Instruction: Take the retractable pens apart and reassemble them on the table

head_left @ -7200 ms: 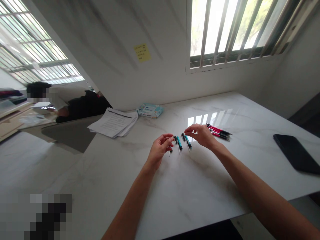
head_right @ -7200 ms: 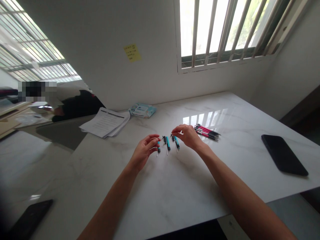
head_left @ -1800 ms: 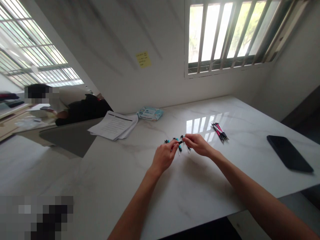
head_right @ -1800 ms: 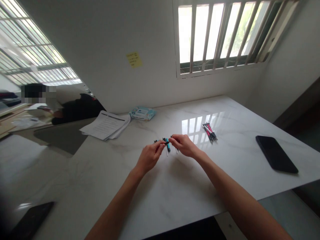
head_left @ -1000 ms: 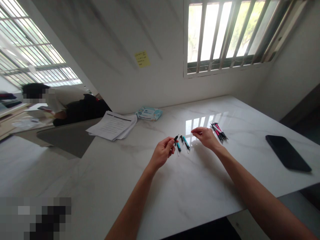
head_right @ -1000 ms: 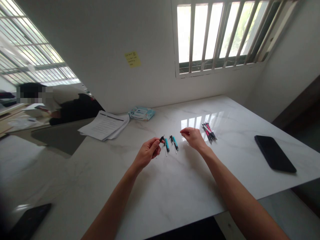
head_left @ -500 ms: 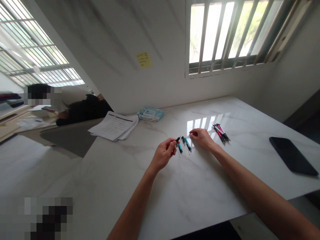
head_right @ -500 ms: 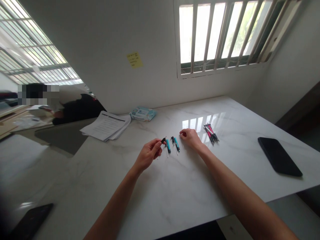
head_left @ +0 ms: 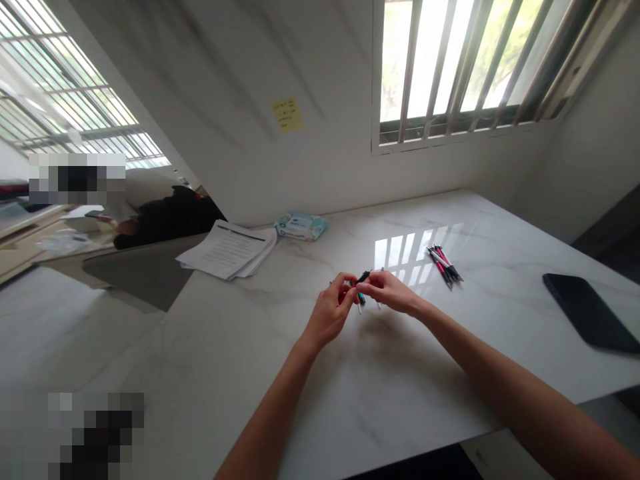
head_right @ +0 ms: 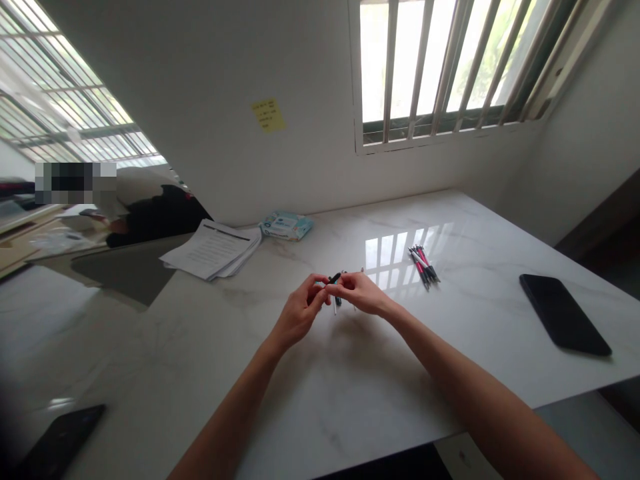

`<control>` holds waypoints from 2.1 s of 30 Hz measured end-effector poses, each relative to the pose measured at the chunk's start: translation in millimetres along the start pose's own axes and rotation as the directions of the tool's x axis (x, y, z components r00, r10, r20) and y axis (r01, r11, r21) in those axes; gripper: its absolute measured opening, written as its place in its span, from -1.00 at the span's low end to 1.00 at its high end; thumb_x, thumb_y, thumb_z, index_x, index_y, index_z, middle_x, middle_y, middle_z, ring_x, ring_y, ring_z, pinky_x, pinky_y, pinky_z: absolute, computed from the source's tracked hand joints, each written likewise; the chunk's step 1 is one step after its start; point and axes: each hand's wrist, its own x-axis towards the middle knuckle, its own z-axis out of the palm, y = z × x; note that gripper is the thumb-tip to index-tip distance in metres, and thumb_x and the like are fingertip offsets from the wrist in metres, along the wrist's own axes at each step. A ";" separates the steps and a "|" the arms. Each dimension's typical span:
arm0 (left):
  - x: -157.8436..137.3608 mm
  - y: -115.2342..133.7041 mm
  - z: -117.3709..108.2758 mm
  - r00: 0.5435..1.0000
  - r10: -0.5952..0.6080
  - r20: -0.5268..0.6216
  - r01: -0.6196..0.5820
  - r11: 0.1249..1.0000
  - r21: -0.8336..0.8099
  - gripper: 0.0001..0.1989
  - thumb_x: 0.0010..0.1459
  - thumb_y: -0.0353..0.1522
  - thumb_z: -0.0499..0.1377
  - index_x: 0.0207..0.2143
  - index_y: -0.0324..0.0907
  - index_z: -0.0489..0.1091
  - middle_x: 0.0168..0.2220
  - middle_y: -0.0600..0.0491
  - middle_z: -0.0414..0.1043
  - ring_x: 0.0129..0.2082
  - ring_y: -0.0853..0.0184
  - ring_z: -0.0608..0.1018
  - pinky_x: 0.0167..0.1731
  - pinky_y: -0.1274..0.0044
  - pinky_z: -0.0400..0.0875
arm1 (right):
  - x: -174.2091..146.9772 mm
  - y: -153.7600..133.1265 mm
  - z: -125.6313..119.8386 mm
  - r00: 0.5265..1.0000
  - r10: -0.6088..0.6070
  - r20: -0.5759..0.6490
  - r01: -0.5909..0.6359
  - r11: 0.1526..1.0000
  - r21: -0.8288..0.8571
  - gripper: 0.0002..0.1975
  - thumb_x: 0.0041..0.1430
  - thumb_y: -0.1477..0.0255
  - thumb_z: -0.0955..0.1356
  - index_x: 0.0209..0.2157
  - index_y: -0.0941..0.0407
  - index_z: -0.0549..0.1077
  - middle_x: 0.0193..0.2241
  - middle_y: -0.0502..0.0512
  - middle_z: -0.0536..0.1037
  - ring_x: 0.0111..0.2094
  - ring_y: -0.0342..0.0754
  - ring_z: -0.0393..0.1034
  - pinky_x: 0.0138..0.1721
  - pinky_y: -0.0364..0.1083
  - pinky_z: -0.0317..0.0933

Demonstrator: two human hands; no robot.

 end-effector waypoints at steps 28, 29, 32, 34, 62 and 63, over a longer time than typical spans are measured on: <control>2.9 -5.0 -1.4 0.995 -0.033 0.095 0.039 0.997 -0.059 -0.55 0.43 -0.04 -0.08 -0.34 -0.16 0.33 -0.52 0.15 0.19 -0.52 0.39 0.24 -0.49 0.56 0.15 | -5.7 -20.1 8.4 0.979 -0.172 -0.108 0.181 0.981 0.076 -0.58 0.26 0.05 0.40 -0.43 0.12 0.40 -0.54 -0.03 0.46 -0.54 -0.18 0.21 -0.50 -0.16 0.05; 2.6 -5.7 -0.4 0.995 -0.034 0.091 0.040 0.997 -0.065 -0.56 0.42 -0.04 -0.07 -0.33 -0.16 0.33 -0.51 0.15 0.19 -0.52 0.40 0.24 -0.50 0.57 0.15 | -5.8 -20.0 7.9 0.979 -0.165 -0.124 0.174 0.982 0.067 -0.58 0.25 0.05 0.40 -0.43 0.12 0.42 -0.54 -0.03 0.46 -0.53 -0.18 0.22 -0.50 -0.16 0.07; 1.6 -6.7 3.1 0.993 -0.042 0.112 0.053 0.994 -0.097 -0.57 0.42 -0.04 -0.05 -0.31 -0.16 0.32 -0.50 0.15 0.20 -0.53 0.41 0.22 -0.52 0.58 0.14 | -5.9 -19.5 5.9 0.973 -0.148 -0.177 0.158 0.986 0.043 -0.60 0.22 0.07 0.43 -0.46 0.12 0.45 -0.56 -0.01 0.46 -0.53 -0.15 0.25 -0.50 -0.15 0.09; 1.7 -7.6 5.1 0.991 -0.053 0.124 0.072 0.986 -0.151 -0.58 0.42 -0.03 -0.04 -0.30 -0.16 0.31 -0.51 0.16 0.18 -0.55 0.43 0.20 -0.54 0.58 0.11 | -6.0 -20.0 3.7 0.969 -0.155 -0.193 0.162 0.986 0.023 -0.65 0.21 0.12 0.44 -0.43 0.13 0.50 -0.54 0.02 0.50 -0.49 -0.13 0.30 -0.47 -0.14 0.14; 3.3 -7.9 10.3 0.987 -0.081 0.142 0.127 0.928 -0.349 -0.60 0.37 -0.02 0.06 -0.30 -0.18 0.31 -0.54 0.20 0.10 -0.57 0.47 0.14 -0.58 0.59 0.01 | -5.2 -17.4 -7.5 0.977 -0.169 -0.130 0.209 0.889 0.408 -0.51 0.12 0.43 0.47 0.11 0.04 0.47 -0.16 0.09 0.57 -0.10 -0.02 0.48 -0.02 -0.04 0.35; 3.2 -8.4 10.4 0.986 -0.082 0.145 0.129 0.926 -0.355 -0.59 0.37 -0.02 0.05 -0.29 -0.18 0.32 -0.54 0.20 0.10 -0.58 0.47 0.14 -0.59 0.59 0.00 | -5.1 -17.2 -8.0 0.976 -0.165 -0.140 0.208 0.892 0.402 -0.52 0.11 0.42 0.47 0.10 0.04 0.48 -0.16 0.09 0.56 -0.10 -0.02 0.48 -0.03 -0.04 0.34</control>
